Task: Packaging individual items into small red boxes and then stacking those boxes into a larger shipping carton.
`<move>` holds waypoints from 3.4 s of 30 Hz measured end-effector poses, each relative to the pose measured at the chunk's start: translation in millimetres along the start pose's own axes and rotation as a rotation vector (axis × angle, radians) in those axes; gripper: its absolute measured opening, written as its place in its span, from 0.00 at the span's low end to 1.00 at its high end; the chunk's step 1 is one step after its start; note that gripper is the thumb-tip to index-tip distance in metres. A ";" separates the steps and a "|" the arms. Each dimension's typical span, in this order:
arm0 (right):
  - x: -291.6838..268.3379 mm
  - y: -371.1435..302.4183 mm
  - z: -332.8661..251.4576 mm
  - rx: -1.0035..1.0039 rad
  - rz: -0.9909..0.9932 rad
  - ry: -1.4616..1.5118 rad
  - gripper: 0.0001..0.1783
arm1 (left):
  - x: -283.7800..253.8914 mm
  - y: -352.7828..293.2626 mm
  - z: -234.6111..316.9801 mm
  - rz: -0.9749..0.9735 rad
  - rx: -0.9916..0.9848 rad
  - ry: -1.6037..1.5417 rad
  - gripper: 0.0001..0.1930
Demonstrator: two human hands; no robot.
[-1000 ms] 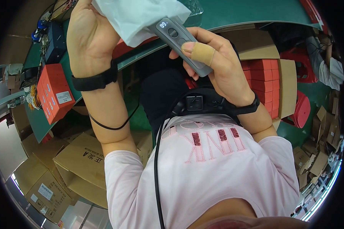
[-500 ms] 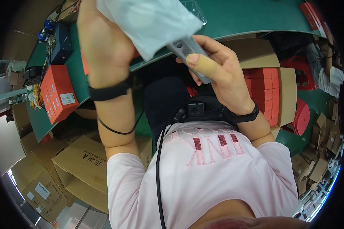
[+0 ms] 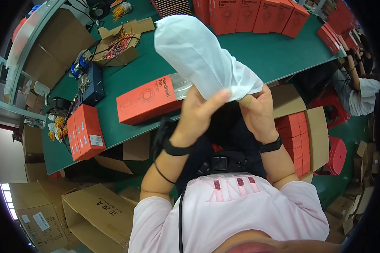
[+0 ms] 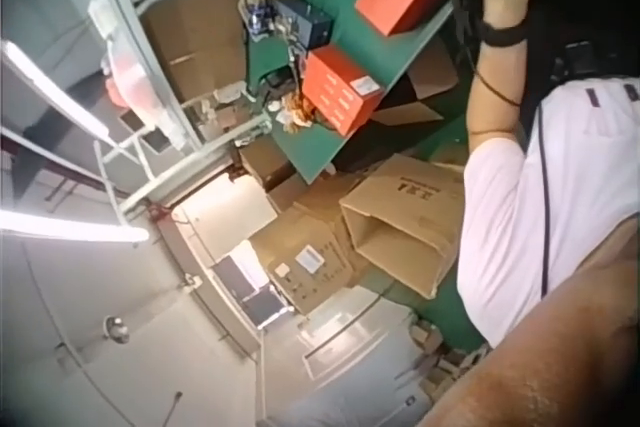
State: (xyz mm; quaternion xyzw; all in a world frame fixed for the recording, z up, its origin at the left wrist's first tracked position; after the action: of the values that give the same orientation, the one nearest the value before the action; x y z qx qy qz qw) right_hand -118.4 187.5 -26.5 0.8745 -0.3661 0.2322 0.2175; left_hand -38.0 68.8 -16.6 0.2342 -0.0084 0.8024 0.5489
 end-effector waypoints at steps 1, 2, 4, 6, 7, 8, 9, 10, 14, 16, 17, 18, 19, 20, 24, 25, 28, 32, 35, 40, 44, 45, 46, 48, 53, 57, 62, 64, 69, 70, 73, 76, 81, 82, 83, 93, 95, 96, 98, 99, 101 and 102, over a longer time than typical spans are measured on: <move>-3.0 0.3 -2.3 0.002 0.017 -0.080 0.27 | -7.5 6.7 8.8 0.002 0.053 -0.140 0.29; -4.0 -1.2 -2.6 0.002 0.025 -0.077 0.27 | -19.0 11.9 18.5 0.012 0.008 -0.308 0.29; 4.7 -4.4 -4.9 -0.071 -0.042 -0.359 0.28 | -17.3 19.0 36.7 0.051 -0.023 -0.489 0.27; 26.8 -6.1 -1.7 -0.161 -0.079 -0.486 0.30 | -10.7 21.8 8.4 0.223 -0.008 -0.271 0.26; 30.0 -7.6 5.9 -0.153 -0.152 -0.519 0.33 | 13.0 15.3 8.3 0.217 -0.038 -0.421 0.26; 29.0 -6.8 3.5 -0.148 -0.143 -0.517 0.33 | 17.1 11.5 7.0 0.205 -0.014 -0.427 0.26; 32.1 -4.3 -1.5 -0.166 -0.204 -0.658 0.35 | 12.1 12.3 3.7 0.204 -0.021 -0.427 0.26; 34.0 -3.2 -6.3 -0.178 -0.267 -0.799 0.37 | 3.7 12.7 -2.8 0.200 -0.057 -0.437 0.25; 15.3 -12.9 -30.0 -0.361 -0.118 -0.925 0.63 | -6.6 17.5 -0.1 0.176 -0.200 -0.684 0.25; 4.5 -13.8 -67.3 -0.755 0.062 -1.256 0.48 | -21.3 22.4 9.6 0.260 -0.148 -0.689 0.25; 3.1 -13.6 -73.8 -0.751 0.055 -1.257 0.48 | -27.8 24.0 12.9 0.326 -0.094 -0.650 0.24; 11.7 -14.9 -87.1 -0.851 0.051 -1.333 0.43 | -29.7 24.6 13.0 0.381 -0.090 -0.587 0.23; 20.7 -18.1 -92.5 -0.947 0.049 -1.408 0.38 | -28.3 22.8 11.7 0.381 -0.098 -0.586 0.23; 37.0 -12.4 -81.9 -0.906 0.004 -1.280 0.39 | -24.2 20.9 10.6 0.354 -0.103 -0.538 0.22; 55.6 3.4 -39.6 -0.608 -0.260 -1.607 0.31 | -6.9 11.1 8.4 0.339 -0.036 -0.472 0.20; 50.8 5.1 -34.4 -0.650 -0.252 -1.611 0.26 | -8.2 9.2 6.8 0.343 -0.021 -0.447 0.19; 45.4 -1.0 -38.5 -0.697 -0.247 -1.537 0.17 | -22.5 11.3 6.8 0.337 -0.086 -0.504 0.20; 34.5 -2.0 -51.1 -0.407 -0.162 -1.168 0.08 | -27.0 14.7 10.6 0.397 -0.076 -0.670 0.21; 28.0 3.7 -30.7 -0.025 -0.077 -0.555 0.09 | -23.8 16.3 3.9 0.205 -0.048 -0.790 0.23; 5.0 -11.1 28.5 0.716 -0.109 0.186 0.15 | -1.5 1.0 27.9 -0.146 0.102 0.169 0.15; -66.5 -32.6 85.9 0.936 -0.492 0.182 0.17 | 34.4 -10.6 35.1 -0.579 0.405 0.783 0.25; -3.3 -31.5 6.3 0.567 -0.284 -0.564 0.16 | 30.8 -22.3 33.5 -0.668 0.470 0.974 0.29; -10.4 -24.9 -6.9 0.047 -0.720 -0.608 0.19 | 36.5 -28.3 33.9 -0.685 0.444 1.003 0.27; -21.1 -33.1 22.3 1.122 -0.344 0.440 0.21 | 34.3 -38.6 30.3 -0.724 0.431 1.071 0.23; 16.1 -11.4 -13.9 0.818 -0.943 -0.518 0.42 | 13.3 -40.9 26.8 -0.634 0.540 1.264 0.24; 26.6 25.6 -17.4 0.525 -0.839 -0.901 0.40 | -13.3 -22.8 46.7 -0.373 0.678 1.240 0.28; 58.9 93.0 -17.8 -0.274 -1.025 -1.768 0.31 | -102.4 -1.3 69.6 -0.102 0.268 1.769 0.61; 66.8 111.4 8.5 -0.231 -1.138 -1.822 0.29 | -125.4 -1.5 52.4 -0.095 0.178 1.755 0.57; 91.3 115.0 37.8 -0.033 -1.345 -1.825 0.23 | -132.5 -2.7 35.7 -0.117 0.110 1.660 0.48; 89.3 114.4 45.2 -0.026 -1.350 -1.823 0.23 | -131.5 -2.7 37.5 -0.124 0.119 1.633 0.48; 74.0 109.5 77.5 -0.212 -1.247 -1.575 0.22 | -128.3 -1.1 36.6 -0.132 0.116 1.629 0.47; 59.1 110.7 87.8 -0.379 -0.931 -1.395 0.19 | -128.1 0.3 35.6 -0.124 0.134 1.619 0.47; 41.5 129.1 40.5 -0.517 -0.649 -1.458 0.25 | -129.2 -3.1 35.8 -0.107 0.108 1.648 0.47; 32.0 129.8 16.0 -0.484 -0.625 -1.545 0.26 | -128.3 -4.2 38.3 -0.086 0.113 1.664 0.47; 9.6 127.3 1.9 -0.357 -0.552 -1.755 0.30 | -128.4 -3.1 38.8 -0.085 0.128 1.660 0.47; 81.5 57.4 -91.1 -0.679 -0.745 -1.316 0.32 | -84.0 17.0 61.3 0.112 0.397 0.908 0.49; 104.6 71.7 -110.2 -0.692 -0.927 -1.235 0.44 | -62.2 23.6 58.1 0.097 0.428 0.490 0.50; 107.4 75.4 -104.4 -1.431 -1.069 -1.303 0.41 | -53.1 28.9 49.5 0.095 0.430 0.456 0.49; 115.5 76.2 -103.4 -1.422 -1.102 -1.366 0.38 | -57.6 30.5 24.1 0.124 0.420 0.414 0.46; 112.3 73.2 -99.4 -1.433 -1.099 -1.373 0.38 | -59.7 30.1 11.0 0.134 0.353 0.401 0.46; 84.6 99.0 -97.3 -0.847 -0.578 -1.257 0.34 | -63.1 29.4 2.9 0.140 0.311 0.427 0.48; 72.3 108.6 -93.1 -0.574 -0.546 -1.293 0.32 | -61.8 32.2 5.8 0.128 0.316 0.422 0.48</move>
State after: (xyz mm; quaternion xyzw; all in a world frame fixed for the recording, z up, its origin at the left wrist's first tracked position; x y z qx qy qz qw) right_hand -176.7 130.6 111.4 0.8051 -0.2371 -0.4933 0.2286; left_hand -46.6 0.2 -27.4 0.1435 0.2166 0.8579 0.4433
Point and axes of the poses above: each hand's wrist, its own y-axis towards the middle knuckle, its own x-axis out of the palm, z = x × y, the point moved 5 cm from there along y, towards the middle knuckle
